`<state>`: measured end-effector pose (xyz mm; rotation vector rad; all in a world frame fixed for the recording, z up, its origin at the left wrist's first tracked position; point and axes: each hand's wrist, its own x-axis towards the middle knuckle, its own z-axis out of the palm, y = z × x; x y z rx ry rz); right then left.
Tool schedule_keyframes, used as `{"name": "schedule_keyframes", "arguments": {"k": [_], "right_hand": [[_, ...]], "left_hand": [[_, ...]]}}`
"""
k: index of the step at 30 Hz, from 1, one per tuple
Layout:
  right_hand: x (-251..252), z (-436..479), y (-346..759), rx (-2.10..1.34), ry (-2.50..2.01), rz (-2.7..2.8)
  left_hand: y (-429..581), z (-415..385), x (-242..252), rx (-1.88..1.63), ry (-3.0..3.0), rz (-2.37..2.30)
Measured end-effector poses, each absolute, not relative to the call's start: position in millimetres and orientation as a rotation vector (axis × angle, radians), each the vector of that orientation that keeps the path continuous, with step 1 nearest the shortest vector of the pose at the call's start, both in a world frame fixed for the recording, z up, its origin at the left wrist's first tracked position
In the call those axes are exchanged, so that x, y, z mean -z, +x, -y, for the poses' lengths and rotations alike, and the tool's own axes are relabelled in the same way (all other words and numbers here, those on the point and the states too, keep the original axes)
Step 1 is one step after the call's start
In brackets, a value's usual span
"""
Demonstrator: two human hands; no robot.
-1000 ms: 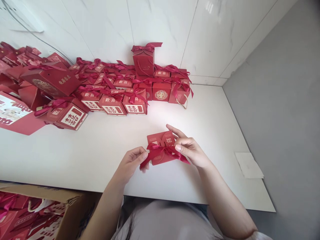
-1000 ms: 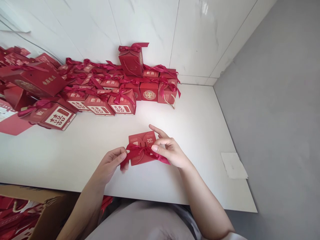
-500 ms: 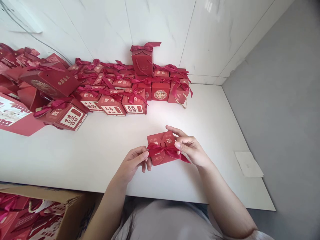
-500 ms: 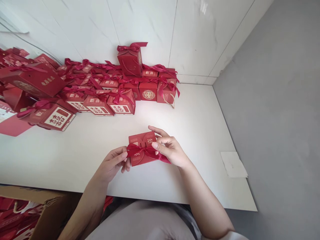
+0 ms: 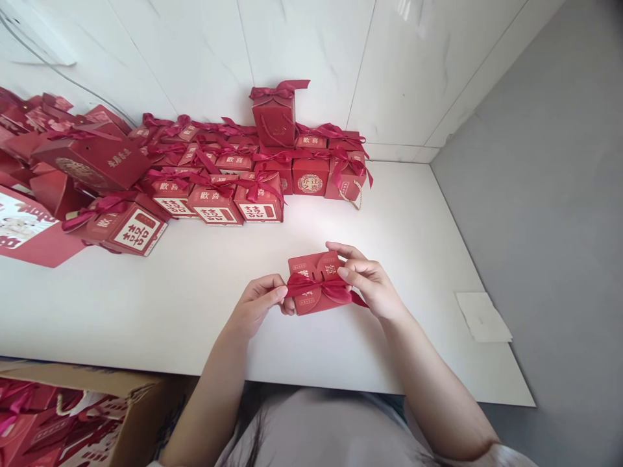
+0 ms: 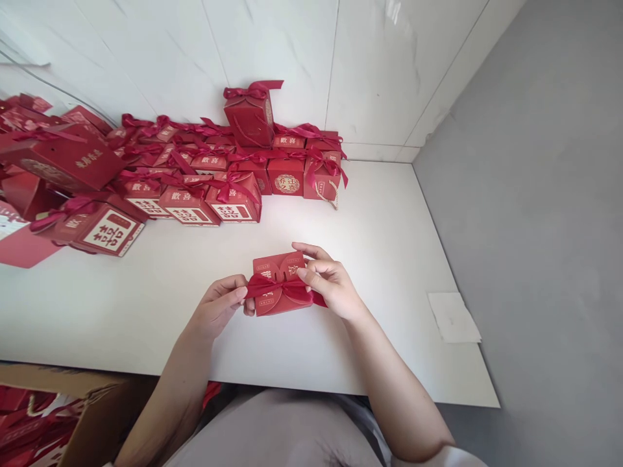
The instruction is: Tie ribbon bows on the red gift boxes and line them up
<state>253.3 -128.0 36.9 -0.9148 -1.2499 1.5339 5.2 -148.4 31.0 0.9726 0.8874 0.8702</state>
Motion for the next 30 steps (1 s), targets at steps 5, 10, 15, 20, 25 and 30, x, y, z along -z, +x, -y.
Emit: {"name": "schedule_keyframes", "arguments": {"k": [5, 10, 15, 20, 25, 30], "right_hand": [[-35, 127, 251, -1.547, -0.937, 1.198], [-37, 127, 251, -1.576, -0.953, 1.200], [-42, 128, 255, -1.591, -0.961, 1.257], [-46, 130, 256, -1.575, -0.974, 1.362], [-41, 128, 256, -1.612, -0.937, 1.307], [-37, 127, 256, -1.565, -0.947, 1.295]], "left_hand": [[2, 149, -29, -0.873, 1.046, -0.902], [0, 151, -27, -0.833, 1.146, -0.926], [2, 150, -27, -0.804, 1.192, -0.880], [7, 150, -30, -0.815, 1.217, -0.895], [8, 152, -30, -0.776, 1.201, -0.911], [7, 154, -30, -0.763, 1.201, -0.893]]}}
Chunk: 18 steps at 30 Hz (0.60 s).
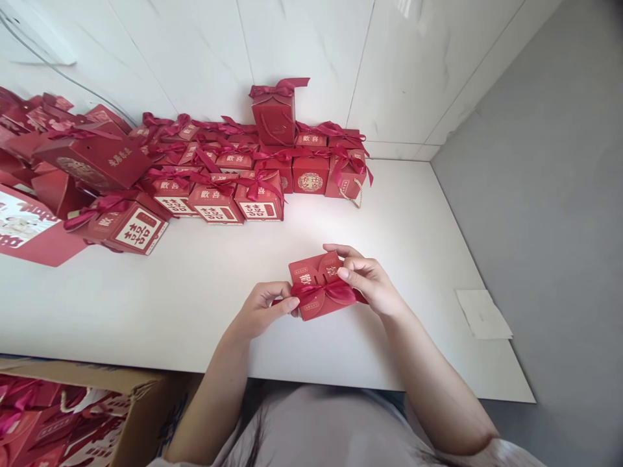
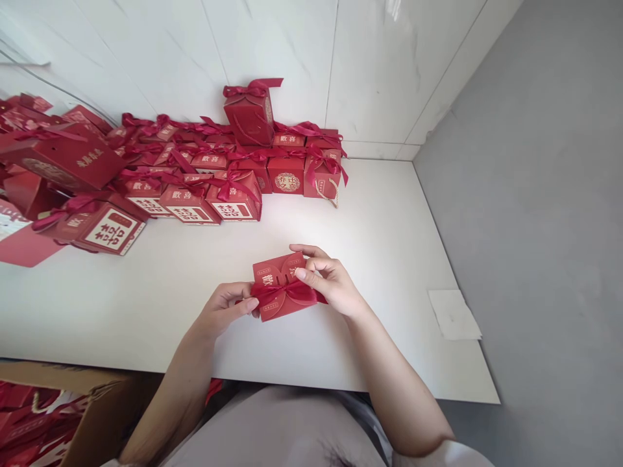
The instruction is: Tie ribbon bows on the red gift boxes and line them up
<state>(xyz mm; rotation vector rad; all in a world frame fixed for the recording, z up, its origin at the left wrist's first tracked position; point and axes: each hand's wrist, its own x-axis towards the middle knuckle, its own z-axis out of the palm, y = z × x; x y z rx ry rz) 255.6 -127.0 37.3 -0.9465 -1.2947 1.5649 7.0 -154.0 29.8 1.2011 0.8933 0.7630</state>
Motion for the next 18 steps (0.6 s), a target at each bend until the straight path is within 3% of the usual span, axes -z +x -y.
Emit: {"name": "schedule_keyframes", "arguments": {"k": [10, 18], "right_hand": [[-35.1, 125.7, 250.5, -1.448, -0.995, 1.321], [-40.9, 125.6, 259.7, -1.541, -0.956, 1.326]], "left_hand": [[10.9, 154.8, -38.2, -0.940, 1.224, -0.825], [5.6, 154.4, -34.0, -0.726, 1.315, -0.881]]}}
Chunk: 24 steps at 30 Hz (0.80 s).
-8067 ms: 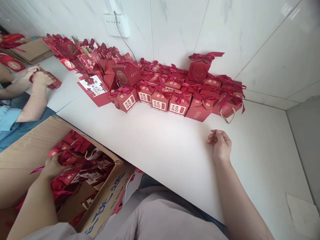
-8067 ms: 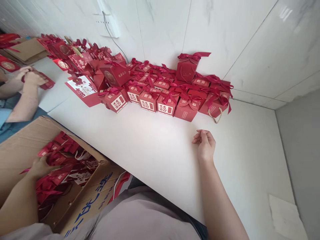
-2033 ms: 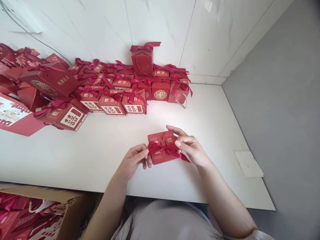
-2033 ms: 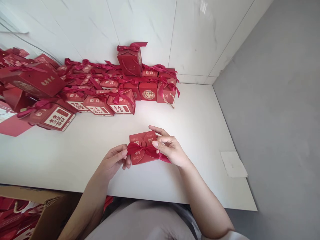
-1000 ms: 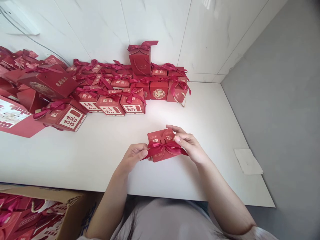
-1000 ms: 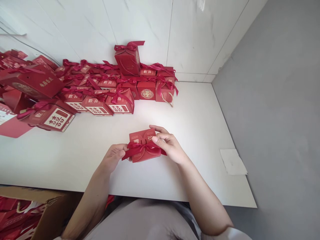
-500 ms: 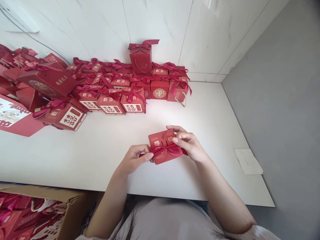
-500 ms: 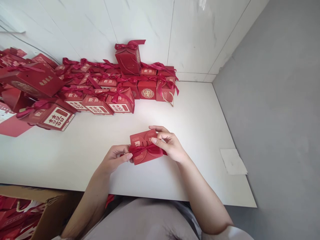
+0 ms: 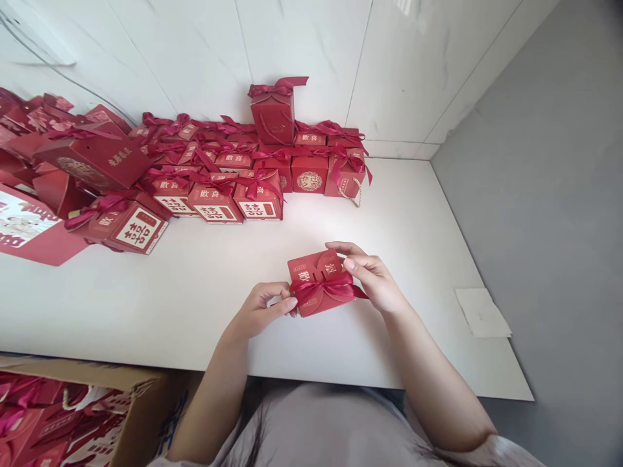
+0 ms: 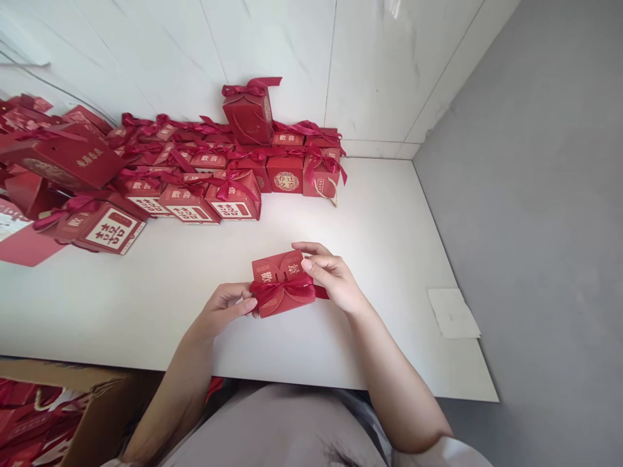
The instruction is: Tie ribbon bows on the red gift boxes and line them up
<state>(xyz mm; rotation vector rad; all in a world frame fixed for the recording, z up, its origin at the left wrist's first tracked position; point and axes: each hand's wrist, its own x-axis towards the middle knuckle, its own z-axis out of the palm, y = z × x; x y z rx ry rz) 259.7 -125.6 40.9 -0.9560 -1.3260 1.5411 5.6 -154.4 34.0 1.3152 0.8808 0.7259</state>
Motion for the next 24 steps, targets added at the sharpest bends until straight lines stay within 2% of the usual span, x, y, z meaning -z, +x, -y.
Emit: {"name": "schedule_keyframes", "arguments": {"k": [3, 9, 14, 18, 24], "right_hand": [[-43, 127, 261, -1.534, -0.939, 1.319], [-46, 129, 259, -1.513, -0.976, 1.352], [-49, 129, 264, -1.521, -0.978, 1.345], [-54, 126, 284, -1.432, -1.093, 1.420], [-63, 128, 307, -1.763, -1.107, 1.666]], "left_hand": [[5, 153, -35, -0.703, 1.369, -0.913], [2, 138, -52, -0.975, 1.530, -1.086], [3, 115, -85, -0.671, 1.950, -0.938], [7, 96, -93, -0.417, 2.023, -0.819], [12, 84, -64, -0.560, 1.682, -0.669]]}}
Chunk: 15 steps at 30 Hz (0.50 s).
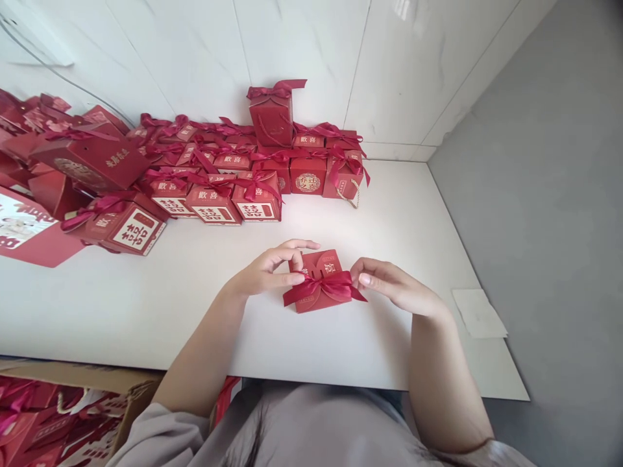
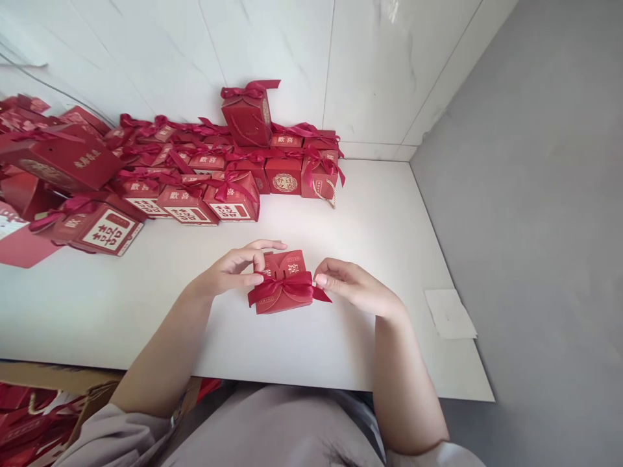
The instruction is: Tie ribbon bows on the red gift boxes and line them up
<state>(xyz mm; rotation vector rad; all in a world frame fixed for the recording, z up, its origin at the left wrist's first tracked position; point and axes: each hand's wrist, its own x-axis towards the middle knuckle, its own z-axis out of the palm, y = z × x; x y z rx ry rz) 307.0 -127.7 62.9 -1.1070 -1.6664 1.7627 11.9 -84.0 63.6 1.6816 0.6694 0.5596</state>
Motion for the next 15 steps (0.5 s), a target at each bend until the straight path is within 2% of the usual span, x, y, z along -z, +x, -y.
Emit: {"name": "schedule_keyframes", "arguments": {"k": [5, 15], "right_hand": [[-61, 131, 300, -1.939, -1.069, 1.708], [-62, 132, 288, -1.907, -0.926, 1.667]], "left_hand": [[22, 90, -44, -0.664, 1.419, -0.555], [29, 91, -33, -0.832, 1.208, -0.589]]}}
